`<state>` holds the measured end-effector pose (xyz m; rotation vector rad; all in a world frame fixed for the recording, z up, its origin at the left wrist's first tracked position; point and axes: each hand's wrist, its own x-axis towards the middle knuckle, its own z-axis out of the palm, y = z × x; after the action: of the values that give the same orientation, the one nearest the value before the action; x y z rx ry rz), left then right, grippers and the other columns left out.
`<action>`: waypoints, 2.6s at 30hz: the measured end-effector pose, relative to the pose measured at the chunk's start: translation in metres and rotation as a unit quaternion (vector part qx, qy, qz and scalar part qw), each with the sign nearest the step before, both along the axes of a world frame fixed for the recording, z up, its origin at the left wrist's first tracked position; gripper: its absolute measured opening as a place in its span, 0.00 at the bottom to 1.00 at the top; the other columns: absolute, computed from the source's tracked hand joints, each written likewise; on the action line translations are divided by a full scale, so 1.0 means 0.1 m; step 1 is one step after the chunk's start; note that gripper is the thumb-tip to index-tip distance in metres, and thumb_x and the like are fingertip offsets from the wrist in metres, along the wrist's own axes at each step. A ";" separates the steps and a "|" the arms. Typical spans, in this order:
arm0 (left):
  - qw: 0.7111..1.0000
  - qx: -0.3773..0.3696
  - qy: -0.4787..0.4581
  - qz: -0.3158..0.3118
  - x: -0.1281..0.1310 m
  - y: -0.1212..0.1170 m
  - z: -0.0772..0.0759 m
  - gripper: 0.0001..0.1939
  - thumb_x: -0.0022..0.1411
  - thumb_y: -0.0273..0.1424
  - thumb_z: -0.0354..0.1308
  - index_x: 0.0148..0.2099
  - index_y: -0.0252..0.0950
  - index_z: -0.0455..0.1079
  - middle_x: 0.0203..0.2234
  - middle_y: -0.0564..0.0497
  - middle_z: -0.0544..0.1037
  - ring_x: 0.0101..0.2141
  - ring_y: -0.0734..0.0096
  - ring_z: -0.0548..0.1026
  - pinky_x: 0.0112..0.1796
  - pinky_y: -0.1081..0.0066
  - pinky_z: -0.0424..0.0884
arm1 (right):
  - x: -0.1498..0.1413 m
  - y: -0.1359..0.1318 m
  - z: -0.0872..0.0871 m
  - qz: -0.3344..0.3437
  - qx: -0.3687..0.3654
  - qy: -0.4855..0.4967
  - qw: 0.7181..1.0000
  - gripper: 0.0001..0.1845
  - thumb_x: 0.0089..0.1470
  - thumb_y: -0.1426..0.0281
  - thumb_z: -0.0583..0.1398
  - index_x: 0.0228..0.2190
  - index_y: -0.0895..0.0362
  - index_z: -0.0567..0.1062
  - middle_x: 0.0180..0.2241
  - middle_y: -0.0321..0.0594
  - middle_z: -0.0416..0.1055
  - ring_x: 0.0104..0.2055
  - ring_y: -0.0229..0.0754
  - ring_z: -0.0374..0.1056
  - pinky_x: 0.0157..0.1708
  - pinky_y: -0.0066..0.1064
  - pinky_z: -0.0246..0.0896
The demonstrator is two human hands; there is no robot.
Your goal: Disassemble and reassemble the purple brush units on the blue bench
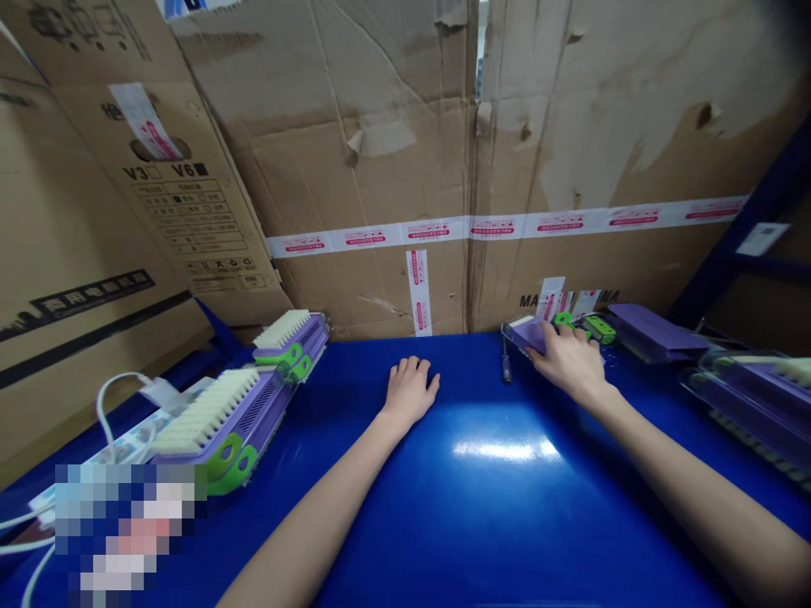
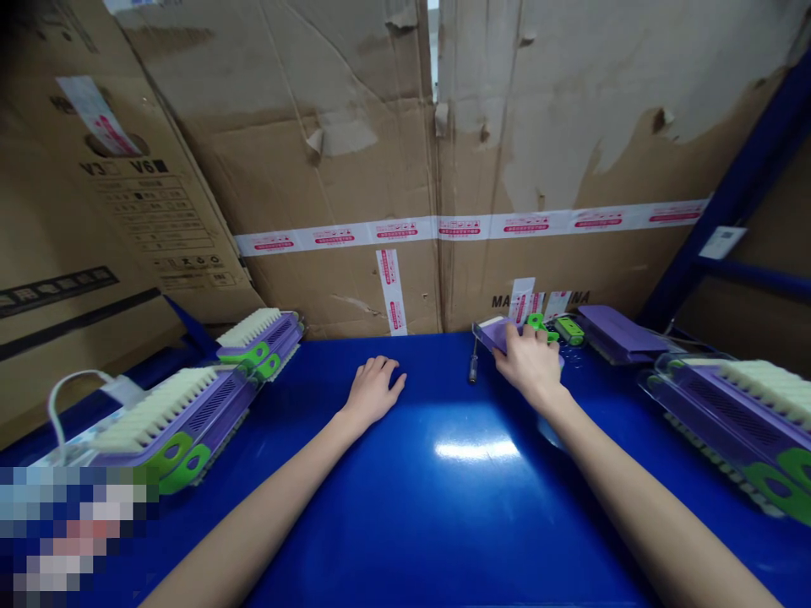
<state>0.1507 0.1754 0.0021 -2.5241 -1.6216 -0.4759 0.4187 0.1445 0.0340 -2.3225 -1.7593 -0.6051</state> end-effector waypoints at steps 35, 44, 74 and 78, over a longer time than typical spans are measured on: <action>1.000 -0.002 -0.022 -0.003 0.00 0.00 0.01 0.19 0.65 0.37 0.46 0.54 0.33 0.63 0.46 0.40 0.72 0.47 0.53 0.68 0.45 0.58 0.63 | 0.08 0.10 0.04 -0.012 0.007 0.072 0.997 0.29 0.53 0.54 0.52 0.51 0.58 0.66 0.43 0.54 0.70 0.44 0.58 0.65 0.38 0.44 0.59; 1.000 -0.005 -0.023 -0.001 0.00 -0.02 0.02 0.21 0.65 0.37 0.46 0.55 0.31 0.62 0.46 0.40 0.72 0.48 0.53 0.67 0.46 0.58 0.63 | 0.00 0.05 0.13 -0.012 0.060 0.092 0.994 0.29 0.53 0.54 0.53 0.51 0.58 0.67 0.42 0.53 0.70 0.44 0.58 0.65 0.39 0.44 0.59; 0.976 0.137 -0.125 -0.117 -0.04 -0.06 0.06 0.31 0.58 0.49 0.54 0.57 0.35 0.61 0.43 0.41 0.74 0.45 0.55 0.70 0.53 0.52 0.57 | -0.64 0.16 -0.03 0.273 0.071 0.018 0.959 0.20 0.61 0.64 0.48 0.49 0.55 0.73 0.49 0.49 0.68 0.50 0.52 0.60 0.46 0.44 0.55; 0.949 0.146 -0.031 -0.277 0.01 -0.13 0.06 0.22 0.64 0.40 0.47 0.57 0.37 0.62 0.43 0.43 0.74 0.46 0.59 0.70 0.54 0.55 0.58 | -0.58 0.14 -0.03 0.233 0.057 0.102 0.965 0.24 0.62 0.62 0.44 0.53 0.57 0.68 0.49 0.48 0.69 0.49 0.50 0.62 0.45 0.40 0.57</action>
<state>0.1519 0.1622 0.0083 -2.7110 -0.7479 -0.7840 0.3604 0.1581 0.0308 -1.7312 -2.0067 -0.3585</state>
